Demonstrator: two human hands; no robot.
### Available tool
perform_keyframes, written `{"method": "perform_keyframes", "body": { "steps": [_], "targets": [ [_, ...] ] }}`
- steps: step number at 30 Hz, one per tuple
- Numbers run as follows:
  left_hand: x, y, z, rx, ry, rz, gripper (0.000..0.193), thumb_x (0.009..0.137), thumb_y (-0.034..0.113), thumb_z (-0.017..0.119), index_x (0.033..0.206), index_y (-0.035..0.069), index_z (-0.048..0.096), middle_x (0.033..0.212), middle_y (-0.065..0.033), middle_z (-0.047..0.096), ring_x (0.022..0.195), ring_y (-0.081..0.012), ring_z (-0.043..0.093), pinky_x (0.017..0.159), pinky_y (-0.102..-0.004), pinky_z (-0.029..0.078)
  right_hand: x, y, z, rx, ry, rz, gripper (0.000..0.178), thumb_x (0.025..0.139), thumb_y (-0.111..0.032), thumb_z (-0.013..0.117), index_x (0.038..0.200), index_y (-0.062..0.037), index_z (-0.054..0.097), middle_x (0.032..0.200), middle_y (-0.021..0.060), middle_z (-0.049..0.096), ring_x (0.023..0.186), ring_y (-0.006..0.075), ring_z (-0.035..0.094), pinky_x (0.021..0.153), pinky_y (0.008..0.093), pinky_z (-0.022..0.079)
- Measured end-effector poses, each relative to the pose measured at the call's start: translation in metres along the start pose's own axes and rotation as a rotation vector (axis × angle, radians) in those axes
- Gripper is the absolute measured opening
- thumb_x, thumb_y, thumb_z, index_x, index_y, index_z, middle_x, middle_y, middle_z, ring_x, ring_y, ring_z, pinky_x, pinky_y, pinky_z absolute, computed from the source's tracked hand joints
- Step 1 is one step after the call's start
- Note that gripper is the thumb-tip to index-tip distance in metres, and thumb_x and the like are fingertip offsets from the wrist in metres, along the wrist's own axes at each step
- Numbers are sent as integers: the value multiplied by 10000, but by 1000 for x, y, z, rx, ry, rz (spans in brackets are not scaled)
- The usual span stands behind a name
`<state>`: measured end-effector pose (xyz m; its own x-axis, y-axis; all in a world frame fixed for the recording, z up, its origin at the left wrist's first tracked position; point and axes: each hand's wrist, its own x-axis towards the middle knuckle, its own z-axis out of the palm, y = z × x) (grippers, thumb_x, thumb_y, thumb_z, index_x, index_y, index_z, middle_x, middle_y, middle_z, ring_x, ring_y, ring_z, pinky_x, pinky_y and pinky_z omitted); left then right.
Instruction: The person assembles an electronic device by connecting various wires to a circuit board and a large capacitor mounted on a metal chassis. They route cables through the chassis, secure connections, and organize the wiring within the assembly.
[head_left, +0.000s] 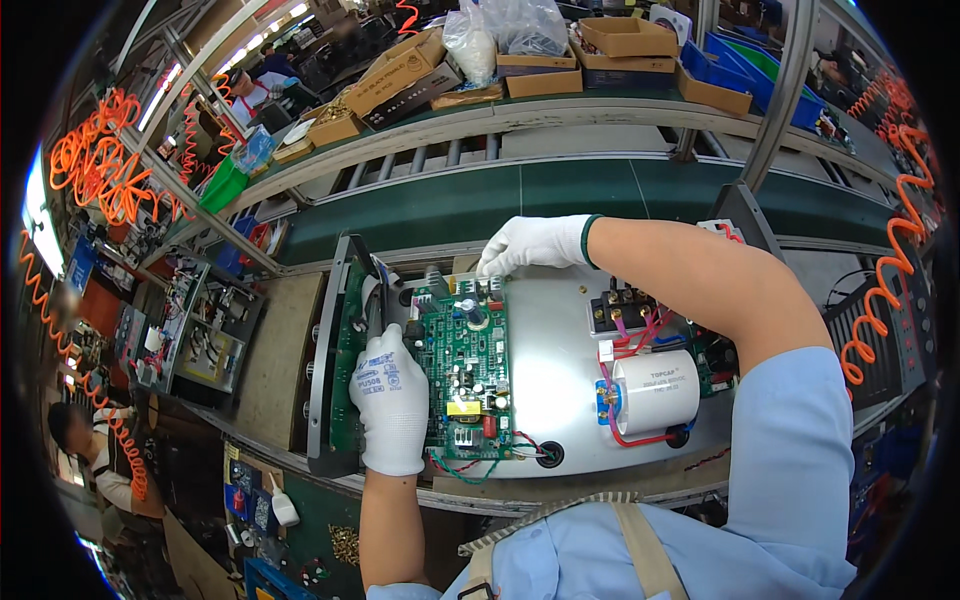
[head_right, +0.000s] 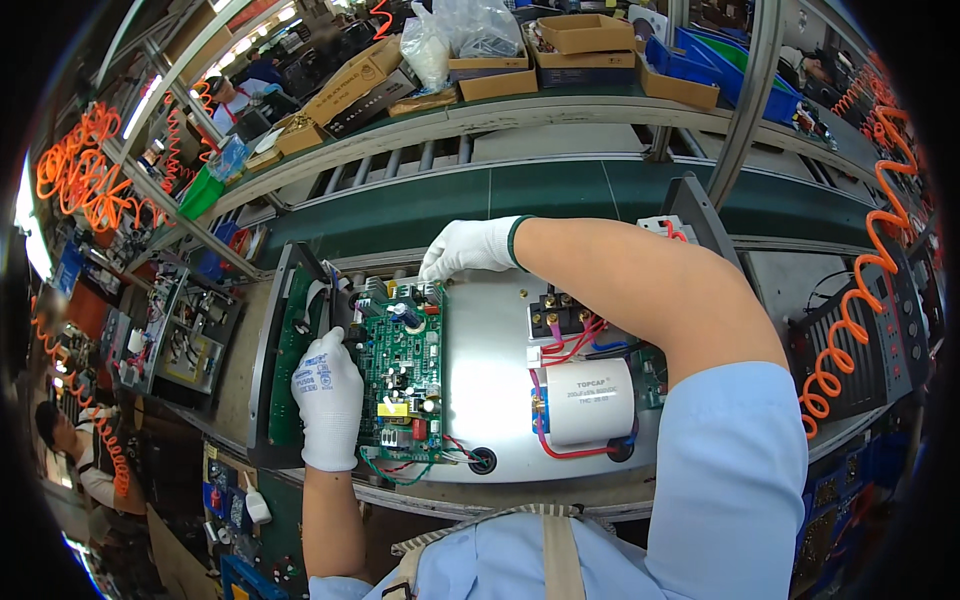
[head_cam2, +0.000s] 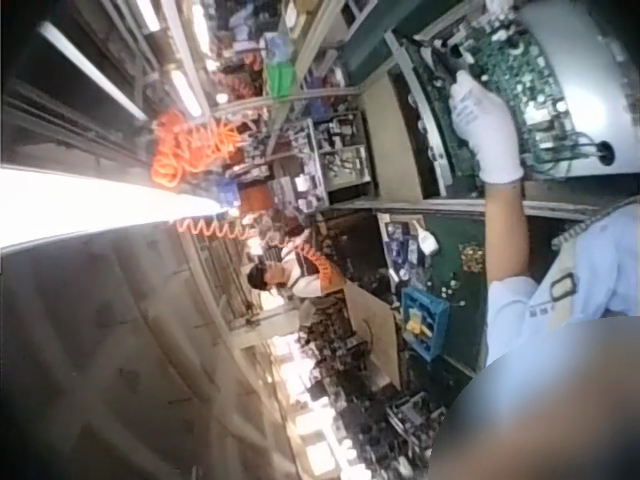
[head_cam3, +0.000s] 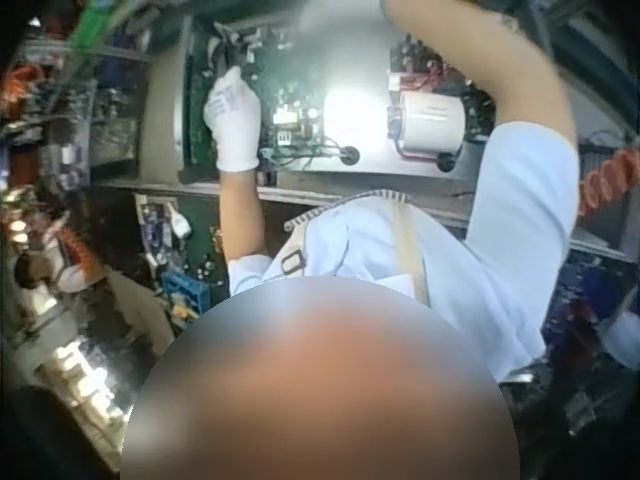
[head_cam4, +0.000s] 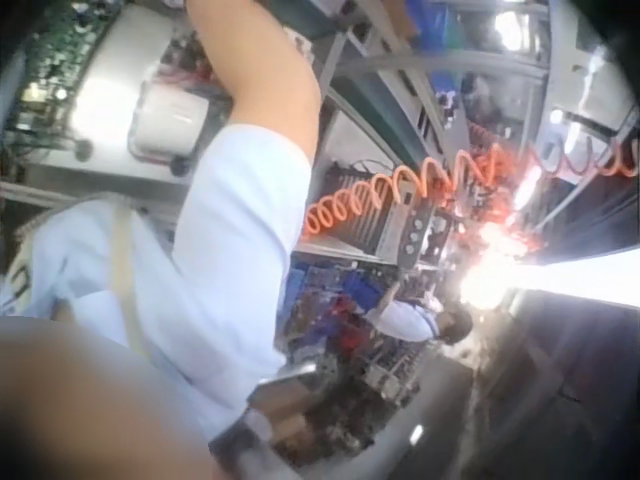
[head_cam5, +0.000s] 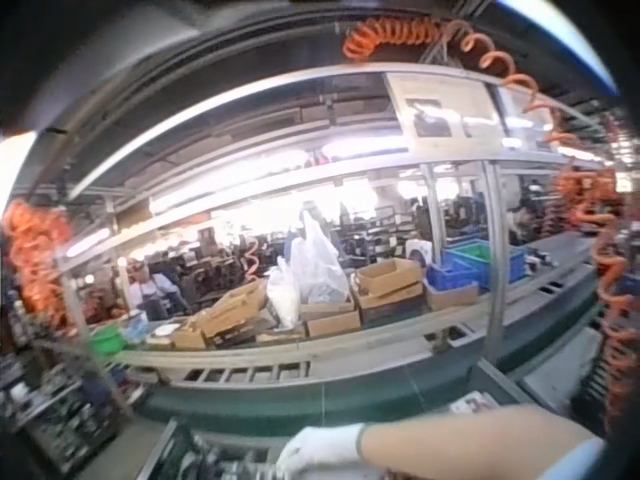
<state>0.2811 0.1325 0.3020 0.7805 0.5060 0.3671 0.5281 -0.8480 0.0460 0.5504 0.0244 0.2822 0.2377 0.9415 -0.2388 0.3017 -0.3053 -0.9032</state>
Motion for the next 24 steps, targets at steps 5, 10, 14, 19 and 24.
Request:
{"method": "perform_keyframes", "body": {
  "steps": [5,10,14,19,24],
  "targets": [
    [1,-2,3,-11,8,-5,202,917,58,575,1094,17,665,948,-189,687,845,-350,680,745,-416,547,1,-8,-6,-113,-155,-18,319,872,-60,656,1187,-53,708,1179,74,700,1093,202,609,1007,333,426],
    [9,4,1,-31,23,11,204,916,60,579,1095,18,667,959,-190,692,859,-346,683,756,-413,547,10,-8,-6,-190,-123,20,331,841,-30,684,1169,-68,720,1123,87,716,1036,202,627,953,330,456],
    [13,3,-2,-5,12,-1,204,912,59,583,1094,19,666,979,-190,696,874,-346,684,770,-413,546,13,-2,-3,-198,-85,-1,312,809,-43,718,1119,-70,737,1038,67,728,964,191,633,898,329,473],
    [17,4,3,-65,18,33,202,906,56,586,1085,17,669,997,-185,701,888,-346,684,792,-423,542,6,-4,-13,-215,-214,25,397,778,-61,731,1173,-98,715,1069,78,716,990,201,621,917,341,465],
    [11,-10,9,-123,79,58,197,899,57,585,1070,28,678,981,-181,707,888,-344,684,799,-429,538,-12,-40,-6,-609,-258,69,812,685,-236,832,1410,-81,502,1459,176,455,1246,304,527,1044,370,419]
  ]
}}
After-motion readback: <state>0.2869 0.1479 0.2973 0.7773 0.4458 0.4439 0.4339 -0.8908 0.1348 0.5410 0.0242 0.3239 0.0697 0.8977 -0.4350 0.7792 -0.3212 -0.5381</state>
